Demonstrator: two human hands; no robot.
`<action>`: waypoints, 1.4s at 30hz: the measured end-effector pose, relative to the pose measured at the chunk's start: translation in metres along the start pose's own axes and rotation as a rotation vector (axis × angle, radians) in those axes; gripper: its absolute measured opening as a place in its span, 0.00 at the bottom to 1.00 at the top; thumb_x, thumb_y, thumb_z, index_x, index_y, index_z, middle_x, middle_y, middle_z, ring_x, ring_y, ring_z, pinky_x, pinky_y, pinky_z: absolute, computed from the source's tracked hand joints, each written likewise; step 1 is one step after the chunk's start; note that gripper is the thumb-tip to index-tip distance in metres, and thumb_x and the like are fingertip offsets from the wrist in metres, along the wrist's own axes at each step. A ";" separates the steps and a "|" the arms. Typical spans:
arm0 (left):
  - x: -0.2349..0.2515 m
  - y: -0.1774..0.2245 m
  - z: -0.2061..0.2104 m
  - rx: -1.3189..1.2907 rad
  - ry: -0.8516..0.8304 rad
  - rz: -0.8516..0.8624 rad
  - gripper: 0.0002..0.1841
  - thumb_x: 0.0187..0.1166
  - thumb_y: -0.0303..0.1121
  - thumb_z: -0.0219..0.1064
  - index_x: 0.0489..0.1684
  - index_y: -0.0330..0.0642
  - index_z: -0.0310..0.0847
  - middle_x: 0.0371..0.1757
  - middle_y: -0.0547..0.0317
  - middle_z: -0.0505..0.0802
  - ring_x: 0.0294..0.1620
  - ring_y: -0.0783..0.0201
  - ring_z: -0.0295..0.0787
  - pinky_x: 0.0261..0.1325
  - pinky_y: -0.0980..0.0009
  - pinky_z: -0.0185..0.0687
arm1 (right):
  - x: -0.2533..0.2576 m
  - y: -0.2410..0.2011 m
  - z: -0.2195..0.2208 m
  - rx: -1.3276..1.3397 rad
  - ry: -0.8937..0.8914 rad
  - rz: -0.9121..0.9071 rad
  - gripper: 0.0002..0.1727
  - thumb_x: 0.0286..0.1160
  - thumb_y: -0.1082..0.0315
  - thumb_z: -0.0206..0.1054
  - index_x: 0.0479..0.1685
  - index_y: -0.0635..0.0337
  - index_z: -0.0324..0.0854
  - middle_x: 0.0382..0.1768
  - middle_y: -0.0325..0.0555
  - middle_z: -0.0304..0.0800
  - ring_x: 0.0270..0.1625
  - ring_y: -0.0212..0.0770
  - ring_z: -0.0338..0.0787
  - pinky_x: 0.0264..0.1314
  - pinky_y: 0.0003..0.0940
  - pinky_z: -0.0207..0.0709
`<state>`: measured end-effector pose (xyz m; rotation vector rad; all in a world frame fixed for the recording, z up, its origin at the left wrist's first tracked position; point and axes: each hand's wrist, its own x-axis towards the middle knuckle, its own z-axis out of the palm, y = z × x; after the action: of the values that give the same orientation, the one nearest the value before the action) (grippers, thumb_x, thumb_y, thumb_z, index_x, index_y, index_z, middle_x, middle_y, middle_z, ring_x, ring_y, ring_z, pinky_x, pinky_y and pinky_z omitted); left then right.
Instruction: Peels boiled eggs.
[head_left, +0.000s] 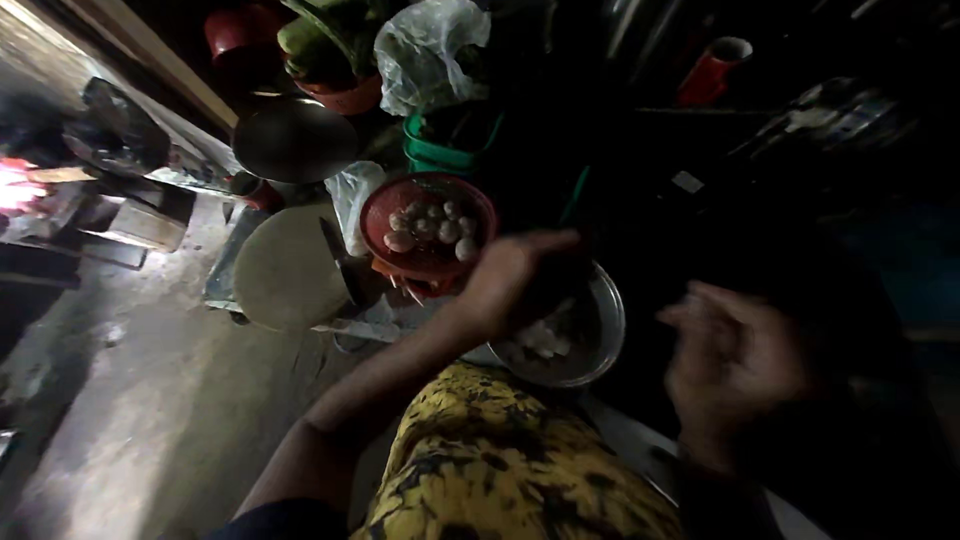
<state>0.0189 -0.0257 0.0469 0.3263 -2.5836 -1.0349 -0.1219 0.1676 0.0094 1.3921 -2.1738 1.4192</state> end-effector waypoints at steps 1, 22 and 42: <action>-0.004 -0.016 0.028 0.089 -0.294 -0.106 0.10 0.80 0.28 0.68 0.55 0.38 0.89 0.55 0.47 0.93 0.57 0.49 0.91 0.61 0.46 0.85 | -0.006 0.012 0.014 -0.053 -0.197 0.048 0.15 0.85 0.68 0.62 0.52 0.73 0.86 0.41 0.56 0.93 0.42 0.38 0.94 0.49 0.32 0.89; -0.099 -0.060 0.083 0.206 -0.326 -0.512 0.21 0.92 0.48 0.52 0.75 0.59 0.82 0.93 0.48 0.61 0.95 0.38 0.40 0.88 0.33 0.41 | -0.044 0.032 0.141 -0.538 -1.540 -0.006 0.28 0.84 0.61 0.64 0.83 0.57 0.72 0.82 0.63 0.70 0.86 0.69 0.63 0.86 0.73 0.46; -0.126 -0.079 0.098 -0.650 0.092 -0.636 0.39 0.75 0.31 0.74 0.87 0.33 0.60 0.83 0.30 0.68 0.72 0.50 0.82 0.65 0.63 0.87 | -0.015 0.005 0.137 0.117 -0.891 -0.179 0.27 0.68 0.77 0.73 0.72 0.61 0.82 0.69 0.58 0.85 0.73 0.60 0.82 0.76 0.57 0.74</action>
<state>0.1031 0.0215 -0.1033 1.0107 -1.9287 -1.9279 -0.0761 0.0682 -0.0736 2.5476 -2.3144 0.9529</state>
